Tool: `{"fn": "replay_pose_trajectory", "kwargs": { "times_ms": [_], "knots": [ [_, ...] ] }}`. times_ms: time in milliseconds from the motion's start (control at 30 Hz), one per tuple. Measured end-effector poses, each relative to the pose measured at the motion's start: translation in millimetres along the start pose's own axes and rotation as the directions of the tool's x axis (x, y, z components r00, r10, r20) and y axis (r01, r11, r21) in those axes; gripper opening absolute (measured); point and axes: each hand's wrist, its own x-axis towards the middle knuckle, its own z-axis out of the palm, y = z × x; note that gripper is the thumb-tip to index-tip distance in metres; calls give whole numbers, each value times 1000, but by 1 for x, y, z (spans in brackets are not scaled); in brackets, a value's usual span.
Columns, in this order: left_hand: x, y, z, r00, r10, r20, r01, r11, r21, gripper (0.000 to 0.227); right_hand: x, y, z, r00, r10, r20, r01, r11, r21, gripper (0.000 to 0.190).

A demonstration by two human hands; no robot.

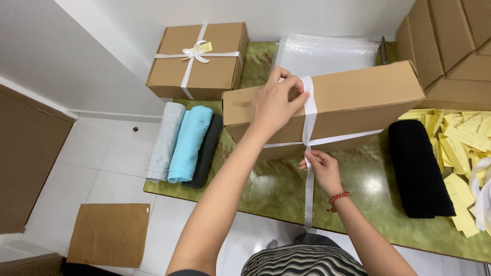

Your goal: The person is packaging a rolled-up garment into a box, tying it with a ribbon, and writing on a label.

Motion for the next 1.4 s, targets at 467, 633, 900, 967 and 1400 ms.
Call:
{"fn": "replay_pose_trajectory", "kwargs": {
  "times_ms": [467,633,900,967,1400],
  "knots": [
    [4,-4,10,983,178,48,-185,951,248,41,18,4,11,1000,-21,6,22,993,-113,16],
    [6,11,-6,974,134,183,-167,970,175,56,13,-20,13,999,-6,31,10,991,-137,15],
    [16,7,11,938,69,341,-190,922,337,109,14,-24,9,999,26,24,-20,978,-207,19],
    [21,2,23,930,28,367,-204,870,449,110,13,-18,8,1000,23,4,-21,967,-253,23],
    [13,-5,-58,933,106,345,-207,941,269,105,-55,-16,-9,980,154,128,-95,920,-379,18]
  ]
}}
